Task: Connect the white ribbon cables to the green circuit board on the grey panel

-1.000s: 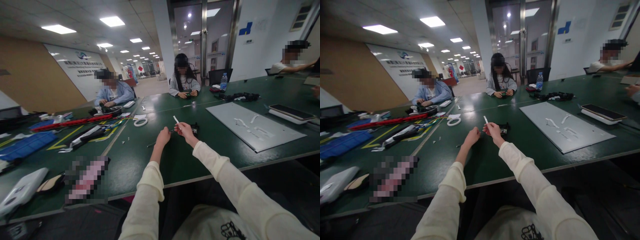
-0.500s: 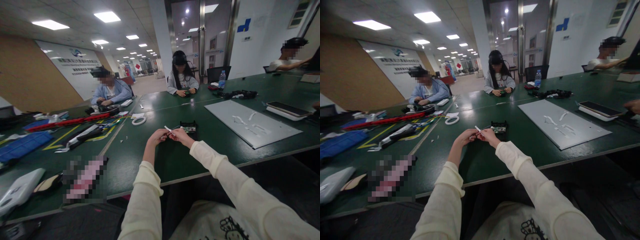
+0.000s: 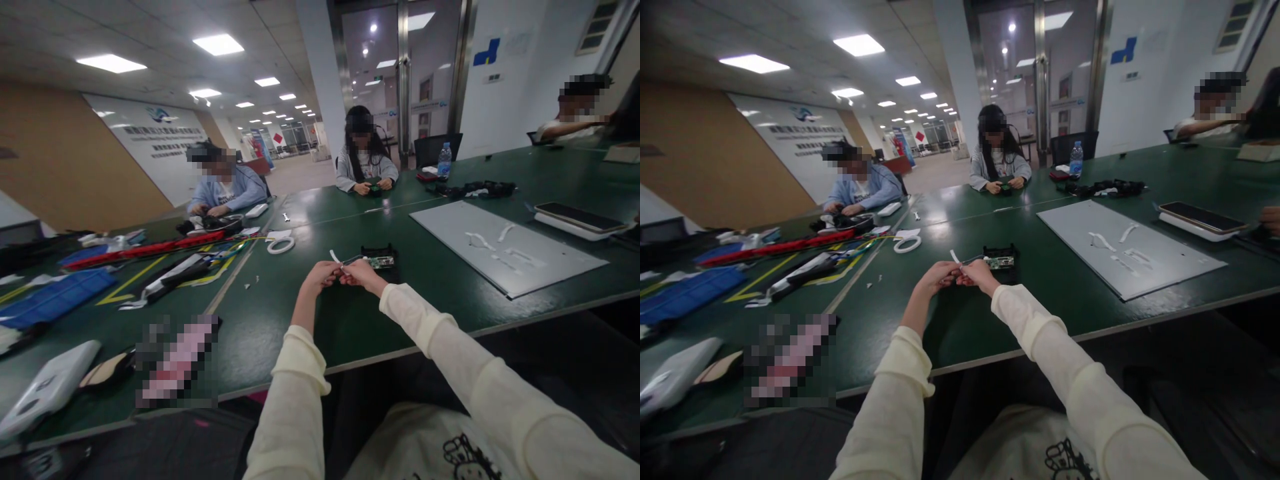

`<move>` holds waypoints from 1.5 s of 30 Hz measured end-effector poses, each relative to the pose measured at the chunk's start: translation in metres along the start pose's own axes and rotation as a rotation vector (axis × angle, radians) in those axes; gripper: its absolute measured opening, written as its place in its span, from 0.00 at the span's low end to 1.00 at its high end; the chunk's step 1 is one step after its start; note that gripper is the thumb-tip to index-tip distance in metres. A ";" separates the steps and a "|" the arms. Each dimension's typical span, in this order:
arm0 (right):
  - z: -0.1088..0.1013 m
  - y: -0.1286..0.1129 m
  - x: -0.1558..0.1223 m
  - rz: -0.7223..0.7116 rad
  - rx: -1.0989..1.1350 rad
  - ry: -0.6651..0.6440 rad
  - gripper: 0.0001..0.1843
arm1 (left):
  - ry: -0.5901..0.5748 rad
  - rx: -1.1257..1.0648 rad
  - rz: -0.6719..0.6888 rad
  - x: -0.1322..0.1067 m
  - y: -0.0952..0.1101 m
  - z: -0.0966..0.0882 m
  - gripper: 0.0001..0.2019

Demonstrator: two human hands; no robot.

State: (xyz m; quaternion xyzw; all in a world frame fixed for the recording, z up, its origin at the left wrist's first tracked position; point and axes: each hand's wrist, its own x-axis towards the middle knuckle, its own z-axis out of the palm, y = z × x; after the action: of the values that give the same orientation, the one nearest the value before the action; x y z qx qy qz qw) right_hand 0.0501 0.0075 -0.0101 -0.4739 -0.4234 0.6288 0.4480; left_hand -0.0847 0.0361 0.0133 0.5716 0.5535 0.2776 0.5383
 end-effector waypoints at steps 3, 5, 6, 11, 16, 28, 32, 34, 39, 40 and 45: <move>0.000 0.001 0.003 0.006 -0.028 -0.053 0.10 | 0.059 0.113 0.001 0.003 -0.001 -0.002 0.15; -0.003 0.001 0.003 0.015 -0.079 -0.106 0.09 | 0.082 0.177 -0.006 0.004 -0.001 -0.003 0.15; -0.005 0.000 0.003 0.022 -0.129 -0.134 0.09 | 0.093 0.200 -0.008 0.005 -0.001 -0.004 0.15; -0.046 -0.013 -0.011 -0.089 -0.394 -0.182 0.09 | 0.124 0.278 -0.002 0.005 -0.001 -0.006 0.11; -0.151 -0.039 -0.029 -0.290 -0.660 0.166 0.08 | 0.262 0.586 0.084 0.007 -0.002 -0.010 0.09; -0.382 -0.022 -0.049 -0.064 -1.318 0.835 0.26 | 0.533 1.102 0.061 -0.006 -0.001 -0.019 0.15; -0.392 -0.012 -0.040 -0.048 -1.246 0.837 0.23 | 0.560 1.158 0.056 -0.011 -0.001 -0.019 0.15; -0.393 -0.010 -0.040 -0.039 -1.206 0.840 0.21 | 0.570 1.178 0.054 -0.012 -0.001 -0.020 0.15; -0.397 -0.009 -0.048 -0.112 -1.128 0.886 0.17 | 0.589 1.209 0.044 -0.010 -0.004 -0.021 0.14; -0.397 -0.009 -0.049 -0.129 -1.113 0.894 0.17 | 0.598 1.215 0.046 -0.010 -0.004 -0.020 0.15; -0.381 -0.019 -0.053 -0.225 -0.853 0.842 0.17 | 0.659 1.244 0.129 -0.011 -0.006 -0.010 0.14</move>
State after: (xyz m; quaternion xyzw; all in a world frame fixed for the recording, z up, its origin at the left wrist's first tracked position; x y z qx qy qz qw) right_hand 0.4324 0.0017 -0.0537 -0.7719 -0.4719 0.1110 0.4112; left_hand -0.0979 0.0279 0.0134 0.6910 0.7087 0.0998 -0.1015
